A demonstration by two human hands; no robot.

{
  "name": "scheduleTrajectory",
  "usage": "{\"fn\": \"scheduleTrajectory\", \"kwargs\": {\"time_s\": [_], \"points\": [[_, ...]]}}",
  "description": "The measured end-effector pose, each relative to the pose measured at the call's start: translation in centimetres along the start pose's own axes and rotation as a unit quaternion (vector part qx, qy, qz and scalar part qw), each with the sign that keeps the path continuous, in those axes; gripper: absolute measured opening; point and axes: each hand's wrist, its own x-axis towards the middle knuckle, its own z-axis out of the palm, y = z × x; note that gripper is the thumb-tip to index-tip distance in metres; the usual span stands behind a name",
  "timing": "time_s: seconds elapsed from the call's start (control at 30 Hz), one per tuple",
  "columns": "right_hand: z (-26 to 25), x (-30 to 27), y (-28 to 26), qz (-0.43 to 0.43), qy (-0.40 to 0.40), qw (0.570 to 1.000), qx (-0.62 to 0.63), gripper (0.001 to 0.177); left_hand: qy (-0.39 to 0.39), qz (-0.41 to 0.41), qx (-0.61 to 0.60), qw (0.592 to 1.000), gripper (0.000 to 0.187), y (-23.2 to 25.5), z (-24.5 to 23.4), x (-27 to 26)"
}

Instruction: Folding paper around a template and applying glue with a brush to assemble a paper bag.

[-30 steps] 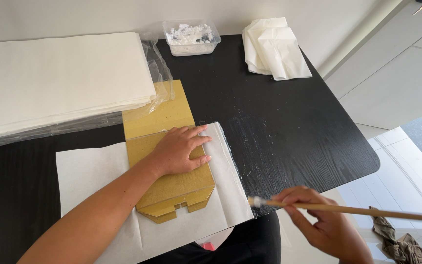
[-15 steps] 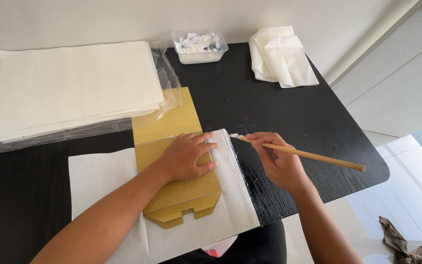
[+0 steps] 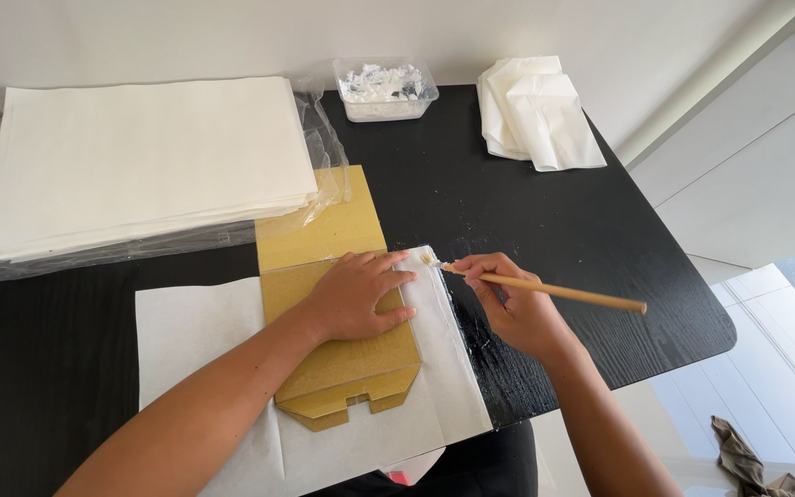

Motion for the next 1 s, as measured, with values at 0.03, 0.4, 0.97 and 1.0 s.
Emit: {"fn": "scheduleTrajectory", "kwargs": {"time_s": [0.03,0.4,0.97,1.0], "points": [[-0.2,-0.3,-0.3,0.013,-0.014,1.0,-0.011,0.004,0.005,0.002,0.004,1.0,0.059,0.0,0.1,0.0],[-2.0,-2.7,-4.2,0.06,-0.077,0.994,-0.053,0.006,0.013,0.004,0.006,1.0,0.059,0.1,0.5,0.1],[-5.5,-7.2,-4.9,0.125,-0.213,0.965,-0.083,0.009,0.036,0.026,-0.01,0.999,0.064,-2.6,4.3,1.3],[-5.8,-7.5,-5.1,0.125,-0.213,0.965,-0.083,0.009,0.036,0.027,-0.01,0.999,0.064,-2.6,4.3,1.3]]}}
